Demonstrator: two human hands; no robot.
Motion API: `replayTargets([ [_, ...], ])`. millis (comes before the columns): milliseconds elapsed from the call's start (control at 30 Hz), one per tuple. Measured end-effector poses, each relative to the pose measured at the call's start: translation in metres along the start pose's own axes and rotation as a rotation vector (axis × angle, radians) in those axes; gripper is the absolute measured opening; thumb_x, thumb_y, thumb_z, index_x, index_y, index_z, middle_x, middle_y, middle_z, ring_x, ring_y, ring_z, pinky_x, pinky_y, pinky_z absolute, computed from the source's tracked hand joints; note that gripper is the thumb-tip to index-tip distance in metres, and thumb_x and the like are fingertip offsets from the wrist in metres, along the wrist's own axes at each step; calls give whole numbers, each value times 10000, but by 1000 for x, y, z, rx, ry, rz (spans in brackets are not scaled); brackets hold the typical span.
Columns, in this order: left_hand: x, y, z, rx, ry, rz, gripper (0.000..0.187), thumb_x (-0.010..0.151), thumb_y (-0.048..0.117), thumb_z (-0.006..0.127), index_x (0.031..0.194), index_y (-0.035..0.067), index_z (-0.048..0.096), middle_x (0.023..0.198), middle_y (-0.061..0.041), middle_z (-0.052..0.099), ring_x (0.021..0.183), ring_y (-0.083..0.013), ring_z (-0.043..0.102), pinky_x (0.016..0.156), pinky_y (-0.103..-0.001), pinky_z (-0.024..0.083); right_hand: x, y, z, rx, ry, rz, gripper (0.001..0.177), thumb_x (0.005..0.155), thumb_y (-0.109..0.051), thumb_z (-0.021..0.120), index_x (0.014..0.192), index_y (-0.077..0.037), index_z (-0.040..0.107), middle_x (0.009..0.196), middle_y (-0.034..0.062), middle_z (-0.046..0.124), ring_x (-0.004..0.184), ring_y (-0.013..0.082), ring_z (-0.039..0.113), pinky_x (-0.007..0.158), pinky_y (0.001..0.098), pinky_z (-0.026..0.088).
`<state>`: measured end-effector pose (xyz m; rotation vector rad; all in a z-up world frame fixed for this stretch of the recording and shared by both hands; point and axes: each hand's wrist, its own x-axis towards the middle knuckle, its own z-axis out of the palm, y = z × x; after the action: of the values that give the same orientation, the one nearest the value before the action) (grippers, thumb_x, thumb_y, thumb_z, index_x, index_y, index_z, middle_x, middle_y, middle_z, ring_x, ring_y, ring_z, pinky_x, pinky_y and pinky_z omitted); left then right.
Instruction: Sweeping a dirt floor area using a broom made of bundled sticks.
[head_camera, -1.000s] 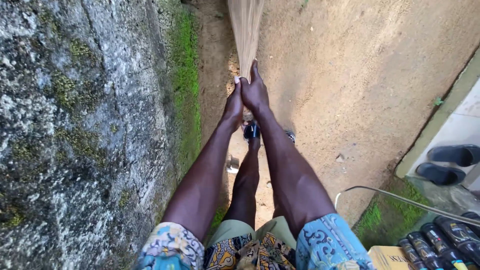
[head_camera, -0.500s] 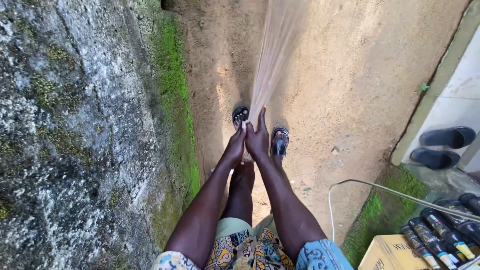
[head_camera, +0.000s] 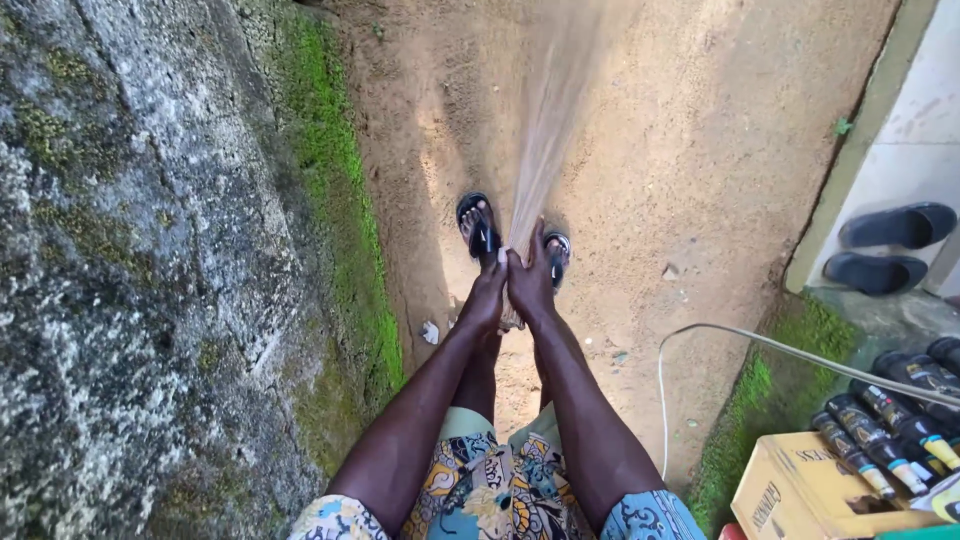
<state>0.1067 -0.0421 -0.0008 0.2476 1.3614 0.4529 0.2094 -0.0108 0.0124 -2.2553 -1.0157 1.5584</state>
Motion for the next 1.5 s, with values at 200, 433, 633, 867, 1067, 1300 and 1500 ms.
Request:
replayTargets([
  [200, -63, -33, 29, -73, 234, 185, 700, 1109, 526, 292, 1616, 44, 288, 1625, -161, 387, 1448, -228, 424, 1175, -351, 334, -29, 15, -11, 117, -386, 69, 822, 937, -256, 637, 1630, -192, 199, 1629, 169, 369, 1371, 326, 556, 1114, 387, 425],
  [433, -64, 13, 46, 44, 167, -509, 704, 1062, 537, 218, 1619, 107, 247, 1606, -163, 371, 1347, -369, 523, 1068, -626, 413, -47, 20, -27, 122, -151, 235, 804, 951, -329, 653, 1622, -138, 255, 1461, 246, 567, 1326, 335, 598, 1096, 368, 454],
  [633, -49, -108, 28, 164, -58, 142, 696, 1121, 518, 365, 1573, -10, 398, 1609, -221, 472, 1483, -283, 435, 1219, -392, 312, -77, 41, -36, 160, -59, 210, 817, 926, -338, 623, 1637, -167, 261, 1416, 264, 593, 1284, 356, 625, 1063, 388, 486],
  [867, -90, -80, 68, -319, 258, -84, 673, 1036, 509, 275, 1597, 139, 239, 1626, -88, 347, 1491, -248, 353, 1187, -395, 316, -56, 131, -1, 45, -288, -12, 802, 968, -305, 756, 1599, -95, 307, 1528, 334, 417, 1402, 422, 417, 1129, 427, 382],
  [1067, 8, -144, 40, 404, -98, 10, 639, 1112, 465, 303, 1492, -19, 477, 1492, -202, 572, 1411, -272, 528, 1178, -402, 391, -52, 148, -31, 417, 46, 123, 746, 1008, -205, 578, 1631, -63, 194, 1532, 274, 501, 1345, 295, 571, 1093, 365, 463],
  [1300, -82, -142, 93, 302, 101, 213, 566, 1071, 398, 460, 1461, -5, 538, 1416, -201, 645, 1330, -260, 598, 1123, -378, 435, -106, 65, -112, 377, -169, 281, 794, 951, -205, 545, 1658, -168, 184, 1336, 266, 656, 1166, 293, 676, 1009, 363, 503],
  [1500, -133, -135, 114, -306, 361, 20, 652, 1069, 512, 367, 1556, 79, 383, 1459, -77, 555, 1350, -212, 533, 1089, -371, 441, -65, 222, -8, 221, -519, -72, 639, 1035, -248, 641, 1549, 26, 379, 1439, 243, 580, 1280, 273, 603, 1078, 376, 452],
])
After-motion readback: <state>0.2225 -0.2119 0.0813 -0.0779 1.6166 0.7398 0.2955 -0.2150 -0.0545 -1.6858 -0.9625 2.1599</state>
